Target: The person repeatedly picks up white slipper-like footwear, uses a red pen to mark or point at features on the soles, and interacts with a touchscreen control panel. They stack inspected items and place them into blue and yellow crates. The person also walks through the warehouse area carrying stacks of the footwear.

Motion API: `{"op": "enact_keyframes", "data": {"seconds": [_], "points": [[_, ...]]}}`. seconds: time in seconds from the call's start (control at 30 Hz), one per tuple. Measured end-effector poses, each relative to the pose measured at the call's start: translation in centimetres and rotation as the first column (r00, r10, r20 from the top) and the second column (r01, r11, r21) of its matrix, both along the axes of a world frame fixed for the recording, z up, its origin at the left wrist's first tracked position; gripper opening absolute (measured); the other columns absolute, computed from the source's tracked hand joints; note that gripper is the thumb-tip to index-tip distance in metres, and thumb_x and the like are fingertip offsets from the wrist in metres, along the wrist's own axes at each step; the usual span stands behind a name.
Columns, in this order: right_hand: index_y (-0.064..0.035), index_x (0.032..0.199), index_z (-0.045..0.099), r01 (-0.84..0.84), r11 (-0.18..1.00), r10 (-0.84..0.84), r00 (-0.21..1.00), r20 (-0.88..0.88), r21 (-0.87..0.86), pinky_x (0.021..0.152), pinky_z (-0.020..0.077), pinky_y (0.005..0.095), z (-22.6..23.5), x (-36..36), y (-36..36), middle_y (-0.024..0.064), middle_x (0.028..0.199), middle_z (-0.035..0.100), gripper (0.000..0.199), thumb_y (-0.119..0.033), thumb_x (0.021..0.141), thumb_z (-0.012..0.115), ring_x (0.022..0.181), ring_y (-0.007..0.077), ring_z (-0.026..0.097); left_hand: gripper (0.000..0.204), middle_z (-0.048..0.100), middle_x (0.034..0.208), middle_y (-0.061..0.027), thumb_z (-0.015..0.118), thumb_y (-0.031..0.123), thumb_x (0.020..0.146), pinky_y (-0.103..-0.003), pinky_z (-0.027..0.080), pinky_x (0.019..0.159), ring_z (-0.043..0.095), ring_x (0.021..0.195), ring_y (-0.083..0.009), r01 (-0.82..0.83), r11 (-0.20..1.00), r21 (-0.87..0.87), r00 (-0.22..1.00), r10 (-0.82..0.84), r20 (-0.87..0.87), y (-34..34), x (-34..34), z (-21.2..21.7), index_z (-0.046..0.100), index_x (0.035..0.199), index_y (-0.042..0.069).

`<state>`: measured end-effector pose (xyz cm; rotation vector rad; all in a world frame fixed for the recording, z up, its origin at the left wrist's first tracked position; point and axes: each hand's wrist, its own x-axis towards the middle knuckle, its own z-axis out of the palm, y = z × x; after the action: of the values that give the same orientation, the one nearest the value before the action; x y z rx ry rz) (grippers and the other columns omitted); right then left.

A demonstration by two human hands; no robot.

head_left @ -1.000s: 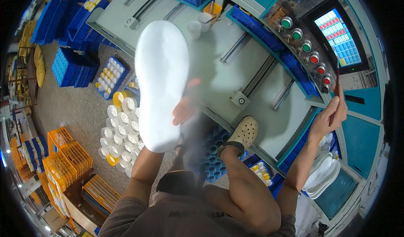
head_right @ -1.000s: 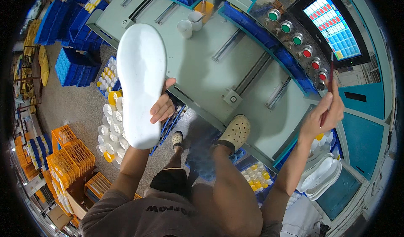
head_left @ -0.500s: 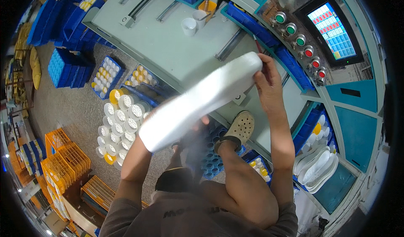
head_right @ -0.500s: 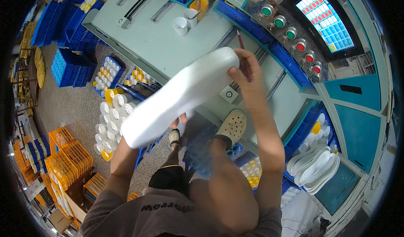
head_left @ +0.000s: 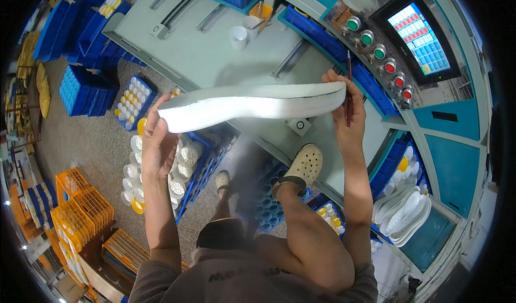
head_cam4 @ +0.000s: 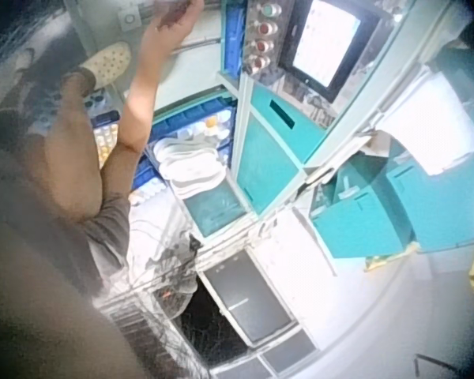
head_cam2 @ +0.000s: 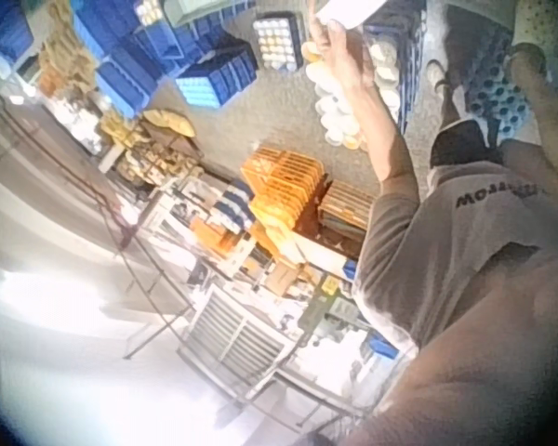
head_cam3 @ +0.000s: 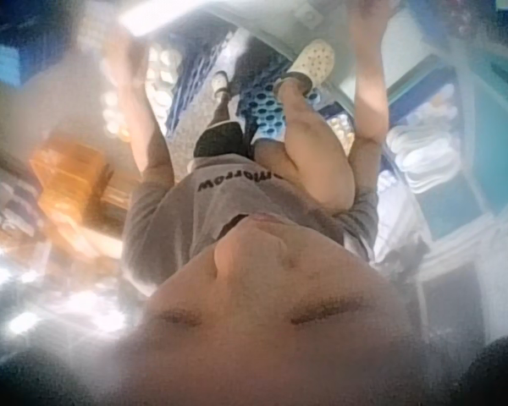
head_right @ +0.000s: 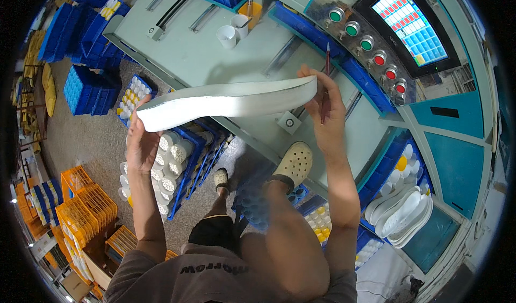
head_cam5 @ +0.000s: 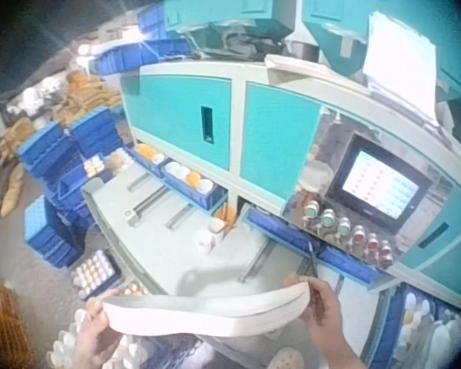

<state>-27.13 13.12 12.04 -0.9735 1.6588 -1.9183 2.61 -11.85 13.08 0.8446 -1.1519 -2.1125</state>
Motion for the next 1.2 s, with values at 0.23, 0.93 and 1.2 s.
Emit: {"op": "enact_keyframes", "data": {"seconds": [0.23, 0.93, 1.2], "points": [[-0.0066, 0.144, 0.046, -0.003, 0.999, 0.0, 0.997, 0.08, 0.036, 0.114, 0.0415, 0.0363, 0.0, 0.3, -0.2, 0.0105, 0.149, 0.05, 0.048, -0.001, 0.098, 0.058, 0.136, 0.0221, 0.05, 0.084, 0.06, 0.131, -0.0165, 0.087, 0.033, 0.076, -0.045, 0.045, 0.11, 0.061, 0.121, -0.0276, -0.076, 0.986, -0.145, 0.996, 0.082, 0.033, 0.5, -0.3, 2.8, 0.049, 0.143, 0.001], [-0.0028, 0.106, 0.074, 0.763, 0.542, -0.528, -0.017, -0.849, -0.352, 0.082, 0.0404, 0.0312, 8.9, -9.5, 8.4, 0.0047, 0.086, 0.071, 0.021, 0.0, 0.086, 0.069, 0.083, 0.0168, 0.063, 0.067, 0.059, 0.134, -0.0172, 0.067, 0.016, 0.078, -0.049, 0.056, 0.095, 0.062, 0.118, -0.0346, 0.378, 0.677, 0.632, 0.89, -0.453, -0.048, 8.9, -0.6, -6.1, 0.047, 0.14, -0.003], [-0.0071, 0.103, 0.075, 0.777, 0.506, -0.474, -0.113, -0.873, -0.375, 0.083, 0.0369, 0.0335, 9.4, -11.9, 8.7, 0.0028, 0.09, 0.072, 0.021, -0.002, 0.083, 0.072, 0.082, 0.0162, 0.064, 0.065, 0.061, 0.132, -0.0146, 0.066, 0.016, 0.08, -0.046, 0.055, 0.093, 0.063, 0.115, -0.0308, 0.372, 0.76, 0.533, 0.887, -0.46, 0.036, 9.6, -1.6, -5.3, 0.046, 0.14, -0.001]]}}
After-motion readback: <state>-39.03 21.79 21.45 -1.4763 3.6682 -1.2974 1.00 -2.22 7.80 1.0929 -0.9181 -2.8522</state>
